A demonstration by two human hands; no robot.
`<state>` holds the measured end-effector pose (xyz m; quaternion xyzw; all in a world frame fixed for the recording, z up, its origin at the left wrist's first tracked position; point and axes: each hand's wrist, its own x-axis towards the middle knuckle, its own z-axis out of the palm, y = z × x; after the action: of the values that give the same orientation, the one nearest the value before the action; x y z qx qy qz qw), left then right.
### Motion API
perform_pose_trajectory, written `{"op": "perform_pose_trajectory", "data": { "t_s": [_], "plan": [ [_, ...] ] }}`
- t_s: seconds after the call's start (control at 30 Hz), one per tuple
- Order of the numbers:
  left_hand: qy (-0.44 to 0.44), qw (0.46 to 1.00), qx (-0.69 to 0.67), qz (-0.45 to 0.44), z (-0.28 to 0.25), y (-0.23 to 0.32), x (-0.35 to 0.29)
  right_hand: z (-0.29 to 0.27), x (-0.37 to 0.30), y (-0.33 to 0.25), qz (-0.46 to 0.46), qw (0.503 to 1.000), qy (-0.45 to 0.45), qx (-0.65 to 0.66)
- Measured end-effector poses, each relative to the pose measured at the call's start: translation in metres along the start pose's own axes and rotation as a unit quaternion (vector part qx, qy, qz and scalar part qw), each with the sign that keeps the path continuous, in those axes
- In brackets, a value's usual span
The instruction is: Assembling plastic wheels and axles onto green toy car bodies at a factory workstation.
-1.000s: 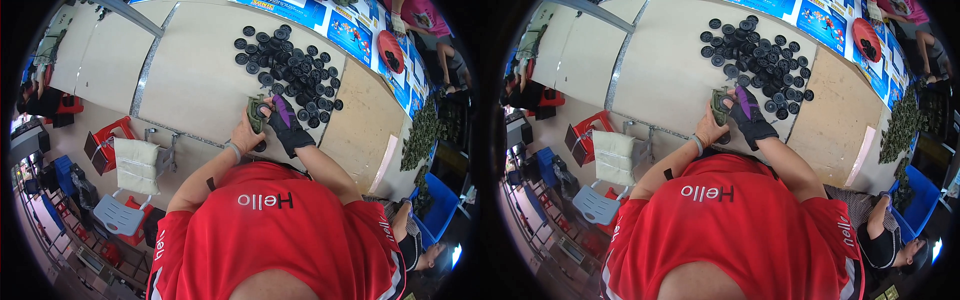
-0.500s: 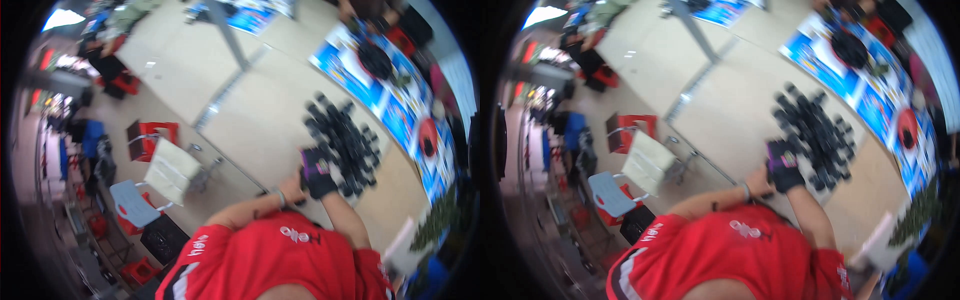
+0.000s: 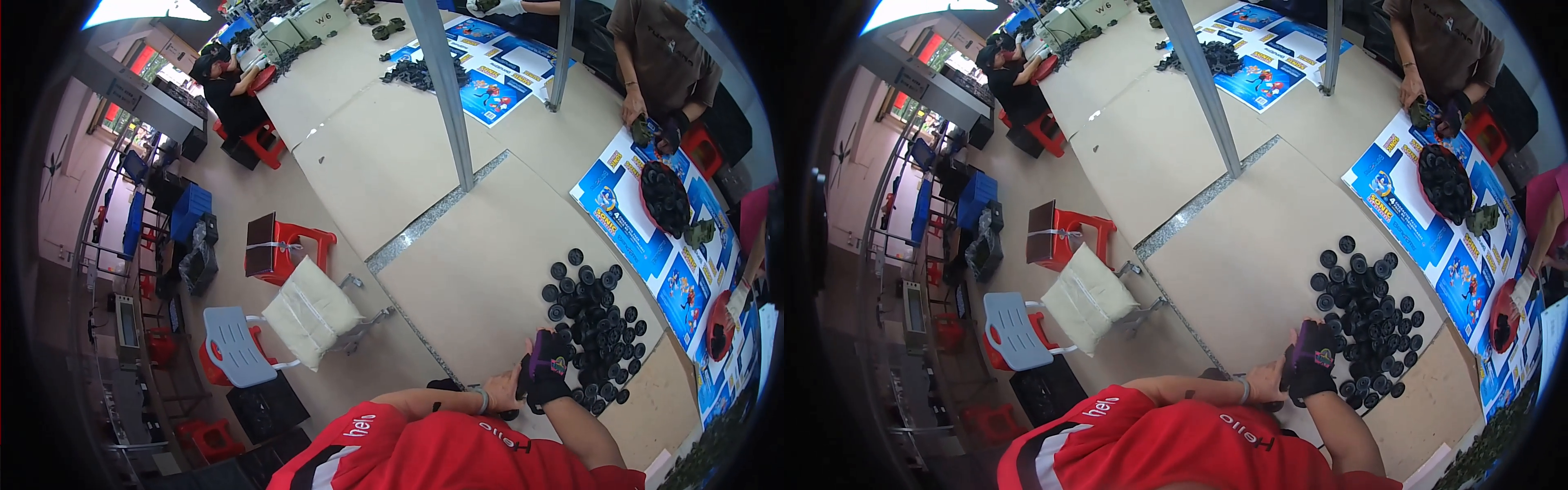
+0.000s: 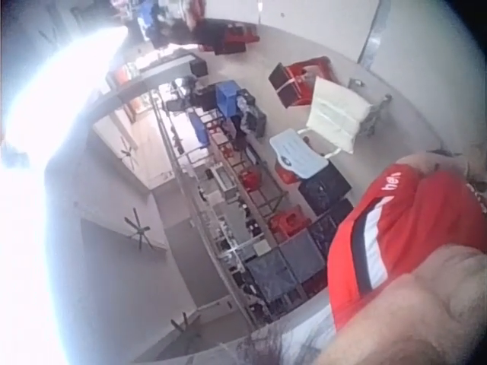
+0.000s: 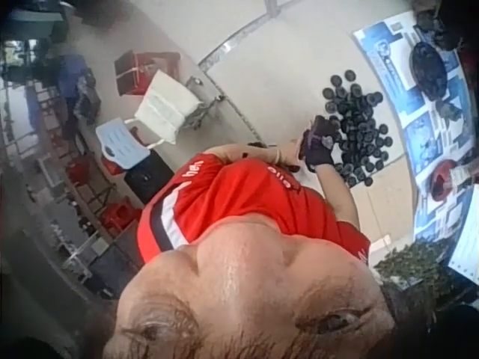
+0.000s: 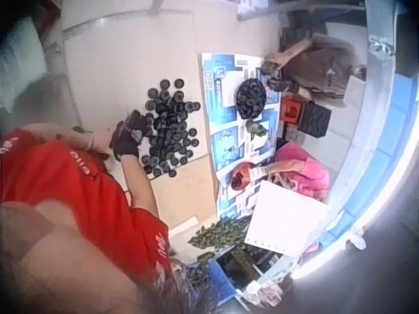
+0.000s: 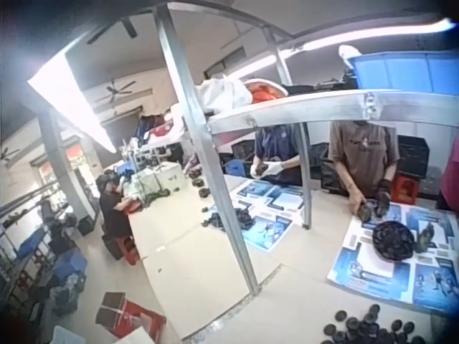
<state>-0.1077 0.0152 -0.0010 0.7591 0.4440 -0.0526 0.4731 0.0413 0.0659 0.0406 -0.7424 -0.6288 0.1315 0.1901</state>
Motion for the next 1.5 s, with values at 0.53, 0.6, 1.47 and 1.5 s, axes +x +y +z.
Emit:
{"op": "perform_pose_trajectory", "data": {
  "t_s": [0.53,0.6,1.47,1.5],
  "plan": [
    [-0.036,0.999,-0.011,0.009,0.005,-0.005,0.007,-0.050,0.001,-0.007,-0.316,0.926,-0.182,-0.093],
    [-0.032,0.999,0.005,-0.007,-0.005,-0.006,-0.001,-0.051,0.002,-0.011,-0.304,0.933,-0.179,-0.065],
    [0.249,0.845,-0.471,0.048,-0.454,-0.043,0.390,-0.045,-0.304,0.076,0.197,0.963,0.026,0.183],
    [0.290,0.862,-0.417,-0.010,-0.396,-0.008,0.410,-0.041,-0.316,0.074,0.208,0.968,0.074,0.118]
  ]
}}
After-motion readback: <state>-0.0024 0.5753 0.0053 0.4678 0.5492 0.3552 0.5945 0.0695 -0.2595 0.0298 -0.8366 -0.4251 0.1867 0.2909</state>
